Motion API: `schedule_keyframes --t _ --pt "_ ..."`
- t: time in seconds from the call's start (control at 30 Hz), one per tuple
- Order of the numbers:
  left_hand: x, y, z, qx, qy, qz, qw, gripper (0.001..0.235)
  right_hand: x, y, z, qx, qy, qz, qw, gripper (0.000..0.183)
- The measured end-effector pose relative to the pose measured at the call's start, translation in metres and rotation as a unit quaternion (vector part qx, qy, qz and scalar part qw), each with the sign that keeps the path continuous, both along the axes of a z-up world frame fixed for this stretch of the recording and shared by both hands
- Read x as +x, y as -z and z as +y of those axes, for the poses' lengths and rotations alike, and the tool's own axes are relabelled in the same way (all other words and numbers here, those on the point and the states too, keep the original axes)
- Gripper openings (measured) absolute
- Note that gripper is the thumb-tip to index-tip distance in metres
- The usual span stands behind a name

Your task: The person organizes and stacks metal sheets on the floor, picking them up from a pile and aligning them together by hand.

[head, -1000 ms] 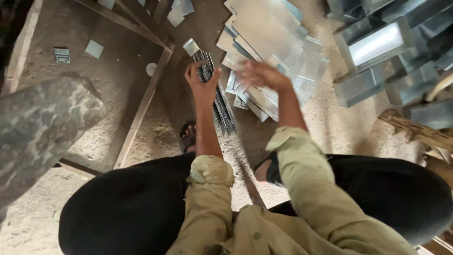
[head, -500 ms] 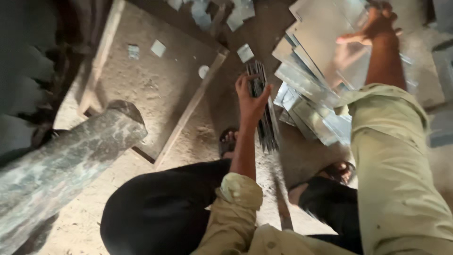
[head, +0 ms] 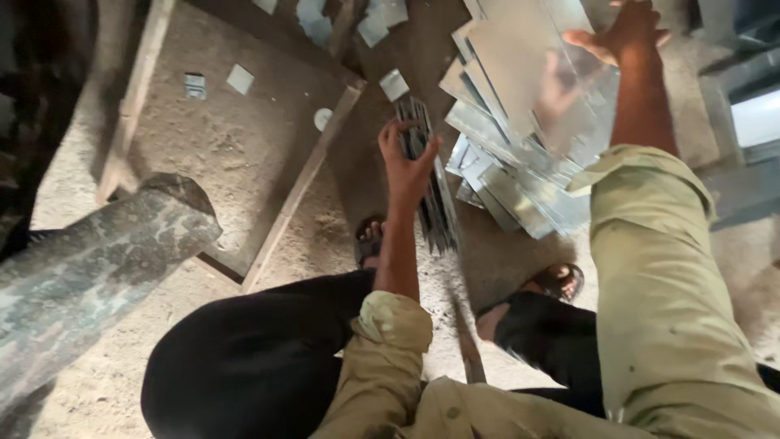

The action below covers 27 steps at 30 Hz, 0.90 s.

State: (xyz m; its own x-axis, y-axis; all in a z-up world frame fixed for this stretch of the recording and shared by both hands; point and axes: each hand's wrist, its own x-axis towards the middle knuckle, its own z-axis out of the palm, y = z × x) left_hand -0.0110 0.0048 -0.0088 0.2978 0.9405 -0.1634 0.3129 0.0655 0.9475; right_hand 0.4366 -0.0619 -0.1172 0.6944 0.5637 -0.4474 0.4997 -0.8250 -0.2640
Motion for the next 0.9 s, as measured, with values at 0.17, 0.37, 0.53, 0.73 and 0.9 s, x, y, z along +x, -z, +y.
schedule_keyframes --t 0.17,0.37,0.53,0.73,0.9 --pt "0.002 -0.002 0.003 -0.018 0.003 0.004 1.0 0.047 -0.023 -0.003 0.013 -0.077 -0.014 0.076 0.994 0.121" --pt "0.004 0.005 -0.006 0.004 -0.011 0.006 1.0 0.049 -0.028 -0.014 0.017 -0.094 0.001 0.039 0.995 0.119" --pt "0.005 0.01 -0.001 0.029 -0.003 0.024 0.999 0.046 -0.002 0.002 0.017 -0.132 -0.041 0.036 0.99 0.116" --pt "0.011 0.01 -0.005 0.01 -0.003 0.003 1.0 0.05 -0.009 -0.018 -0.007 0.112 -0.186 -0.018 0.976 0.114" --pt "0.014 0.027 0.002 0.039 -0.018 -0.007 0.999 0.053 -0.059 -0.054 -0.029 0.177 -0.182 0.03 0.967 0.072"
